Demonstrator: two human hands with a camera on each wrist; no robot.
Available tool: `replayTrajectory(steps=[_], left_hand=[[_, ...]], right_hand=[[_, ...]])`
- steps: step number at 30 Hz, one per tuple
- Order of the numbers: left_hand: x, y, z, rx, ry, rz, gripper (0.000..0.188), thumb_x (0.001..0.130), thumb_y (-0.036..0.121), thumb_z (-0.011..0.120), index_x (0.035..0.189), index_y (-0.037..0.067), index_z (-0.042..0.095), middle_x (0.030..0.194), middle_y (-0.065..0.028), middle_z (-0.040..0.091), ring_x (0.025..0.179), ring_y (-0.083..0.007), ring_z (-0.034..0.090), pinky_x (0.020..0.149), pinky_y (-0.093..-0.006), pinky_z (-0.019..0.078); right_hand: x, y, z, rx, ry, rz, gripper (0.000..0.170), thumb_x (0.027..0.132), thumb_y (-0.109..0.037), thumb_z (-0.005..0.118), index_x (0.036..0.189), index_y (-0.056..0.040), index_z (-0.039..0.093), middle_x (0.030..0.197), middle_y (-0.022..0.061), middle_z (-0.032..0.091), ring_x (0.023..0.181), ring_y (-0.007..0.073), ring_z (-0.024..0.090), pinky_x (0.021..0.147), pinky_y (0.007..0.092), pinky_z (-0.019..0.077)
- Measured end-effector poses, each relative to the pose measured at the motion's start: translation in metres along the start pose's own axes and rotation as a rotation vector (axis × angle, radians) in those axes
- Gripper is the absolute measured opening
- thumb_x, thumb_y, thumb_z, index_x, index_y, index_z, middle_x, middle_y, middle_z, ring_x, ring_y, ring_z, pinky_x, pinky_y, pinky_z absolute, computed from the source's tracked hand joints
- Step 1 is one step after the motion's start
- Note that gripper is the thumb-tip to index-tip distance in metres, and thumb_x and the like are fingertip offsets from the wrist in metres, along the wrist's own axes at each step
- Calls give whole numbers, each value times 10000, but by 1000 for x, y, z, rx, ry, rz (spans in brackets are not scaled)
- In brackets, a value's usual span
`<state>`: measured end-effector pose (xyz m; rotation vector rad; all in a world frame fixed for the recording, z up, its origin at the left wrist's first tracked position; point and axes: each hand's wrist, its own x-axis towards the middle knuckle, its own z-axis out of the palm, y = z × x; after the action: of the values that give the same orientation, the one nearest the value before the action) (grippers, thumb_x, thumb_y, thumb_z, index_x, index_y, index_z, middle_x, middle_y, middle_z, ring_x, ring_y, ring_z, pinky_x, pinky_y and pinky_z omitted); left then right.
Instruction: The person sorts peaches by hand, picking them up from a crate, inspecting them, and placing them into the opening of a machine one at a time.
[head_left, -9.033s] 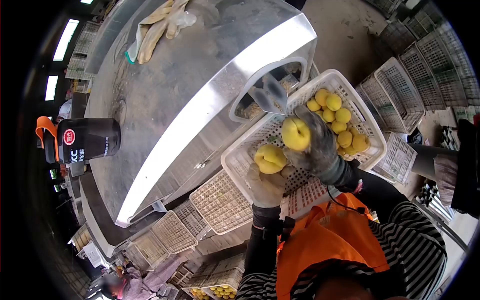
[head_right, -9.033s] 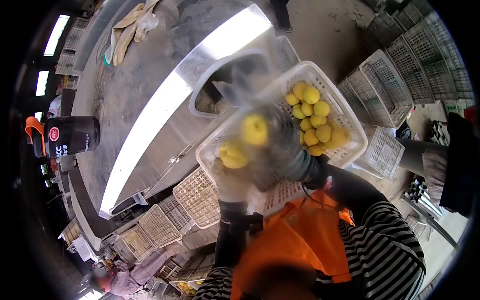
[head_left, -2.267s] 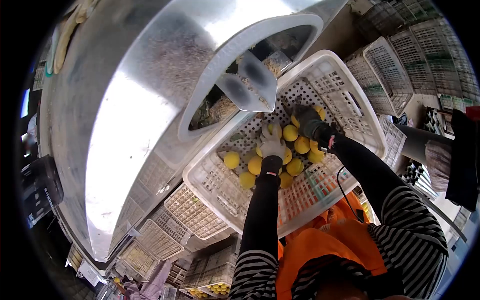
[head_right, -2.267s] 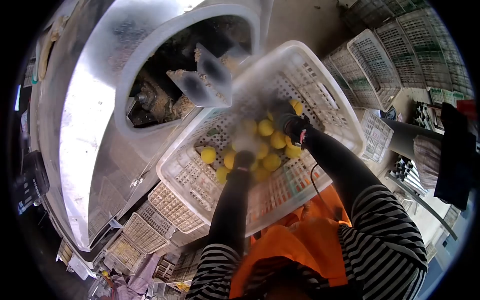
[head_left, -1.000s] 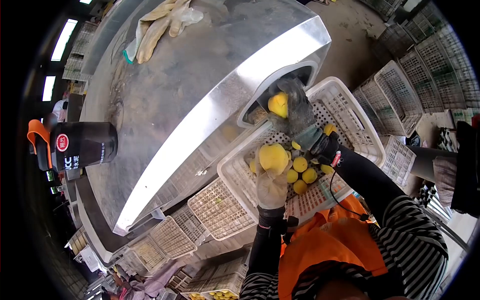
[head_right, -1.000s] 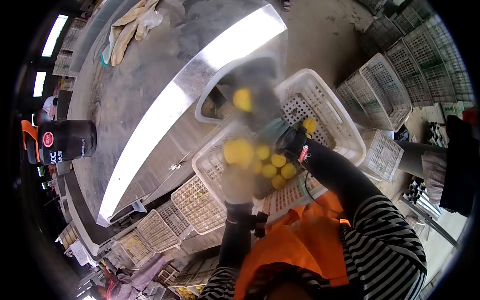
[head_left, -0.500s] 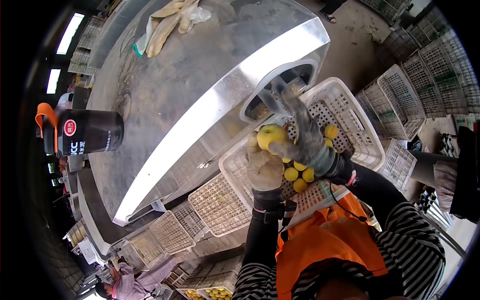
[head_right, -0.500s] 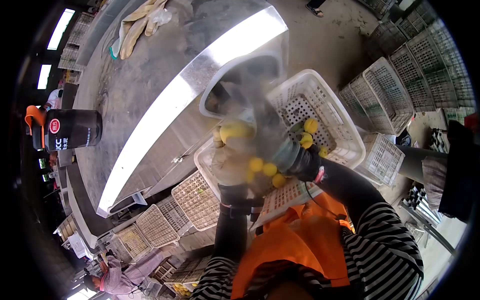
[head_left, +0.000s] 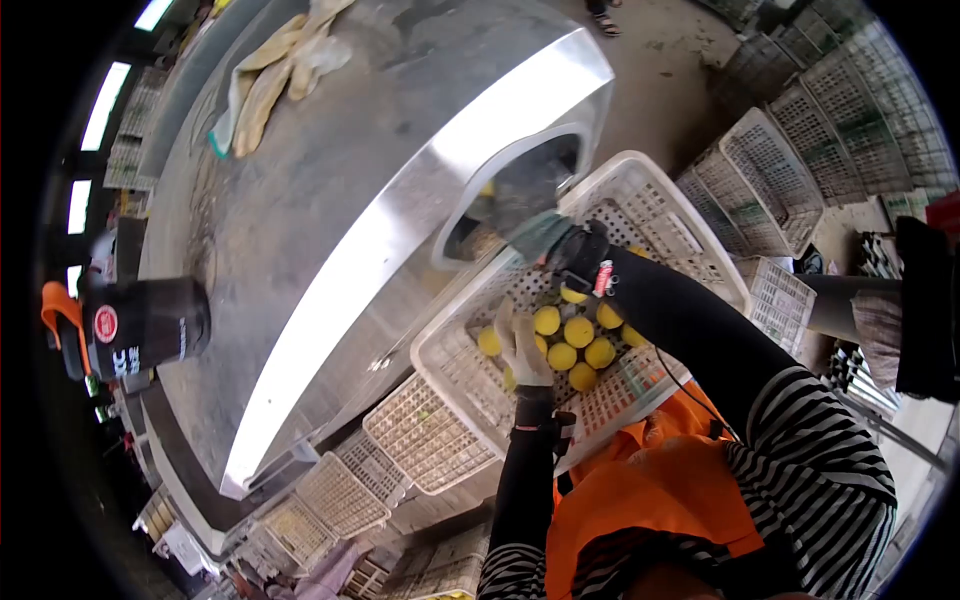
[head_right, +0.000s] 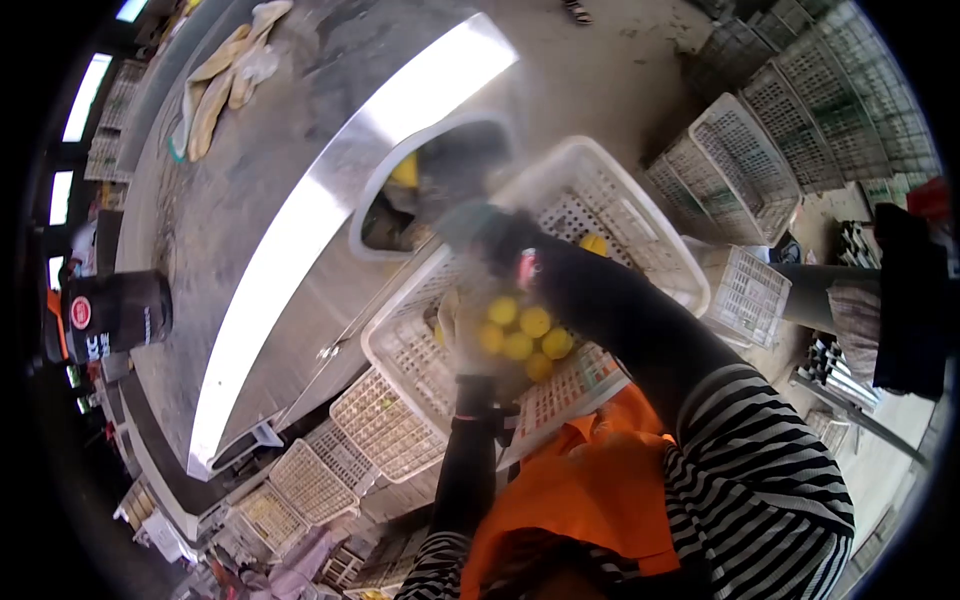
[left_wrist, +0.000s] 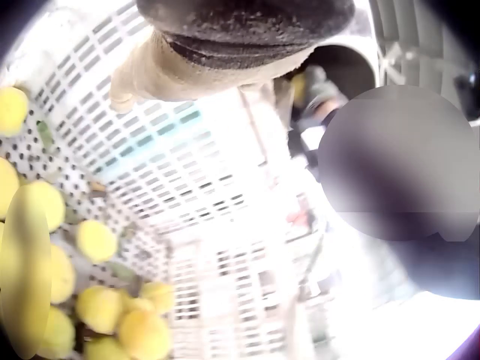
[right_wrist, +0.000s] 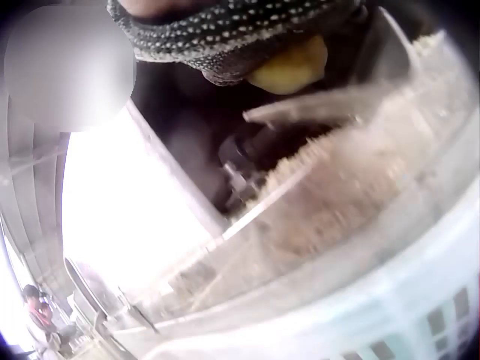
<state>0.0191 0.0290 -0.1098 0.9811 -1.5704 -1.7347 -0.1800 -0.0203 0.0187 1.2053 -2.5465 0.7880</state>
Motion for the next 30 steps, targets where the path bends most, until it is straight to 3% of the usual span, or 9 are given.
replayTrajectory(steps=[3, 7, 11, 13, 16, 24, 26, 28, 30], left_hand=[[0, -44, 15, 683, -141, -17, 576, 895, 331, 577, 1395, 92, 419, 1417, -157, 388, 1286, -342, 357, 1039, -488, 329], [21, -72, 42, 1209, -662, 43, 757, 796, 417, 651, 1436, 145, 352, 1462, -194, 325, 1356, -438, 232, 1075, -555, 256], [27, -120, 73, 1482, -677, 151, 666, 801, 417, 638, 1389, 207, 403, 1441, -182, 318, 1301, -413, 309, 1048, -580, 225], [30, -140, 76, 1485, -641, 235, 654, 796, 422, 641, 1371, 205, 415, 1425, -178, 326, 1264, -400, 364, 1032, -579, 229], [42, -152, 74, 1692, -464, 389, 662, 781, 387, 665, 1362, 205, 404, 1343, -167, 404, 1112, -334, 512, 1002, -543, 266], [37, -86, 46, 699, -98, 30, 677, 808, 310, 680, 1390, 209, 350, 1230, -110, 521, 1014, -304, 597, 930, -487, 443], [16, -41, 39, -612, -65, -574, 690, 794, 496, 635, 1353, 164, 406, 1344, -140, 484, 1093, -339, 580, 909, -487, 451], [-11, -37, 25, -780, -80, -562, 690, 806, 529, 616, 1333, 126, 427, 1319, -122, 496, 1098, -302, 555, 895, -457, 453], [-20, -12, 18, -953, -128, -561, 701, 819, 561, 598, 1312, 87, 449, 1294, -103, 509, 1103, -266, 530, 882, -428, 455]], right_hand=[[9, 0, -21, 113, -102, -25, 402, 856, -318, 622, 1149, -49, 559, 1093, 159, 555, 908, 284, 589, 822, 392, 486], [-50, 20, 1, 339, 583, -142, 423, 829, -294, 643, 1196, -102, 557, 1063, 131, 559, 965, 271, 571, 881, 374, 468], [-185, 155, 68, -70, -269, -43, 544, 741, -297, 717, 1243, -156, 562, 1085, 107, 592, 953, 277, 579, 890, 404, 451], [-184, 209, 88, -500, -1276, 46, 785, 608, -382, 796, 1296, -128, 518, 1274, 167, 525, 1124, 333, 545, 931, 390, 455], [-148, 195, 42, -82, -1080, 548, 778, 639, -371, 790, 1317, -129, 495, 1301, 197, 504, 1158, 352, 537, 934, 432, 468], [-150, 177, 50, 583, -814, 820, 781, 653, -158, 784, 1353, -108, 443, 1282, 208, 498, 1212, 348, 498, 950, 385, 468], [-156, 144, 34, 1237, -625, 562, 747, 664, -64, 754, 1338, -75, 434, 1310, 202, 482, 1236, 316, 480, 962, 357, 456], [-151, 86, -10, 541, -336, -78, 707, 690, -31, 740, 1323, -66, 427, 1342, 190, 458, 1257, 295, 464, 1004, 363, 418], [-146, 65, -43, 719, -388, -58, 709, 701, -30, 744, 1327, -66, 411, 1368, 185, 436, 1281, 297, 440, 1030, 375, 392]])
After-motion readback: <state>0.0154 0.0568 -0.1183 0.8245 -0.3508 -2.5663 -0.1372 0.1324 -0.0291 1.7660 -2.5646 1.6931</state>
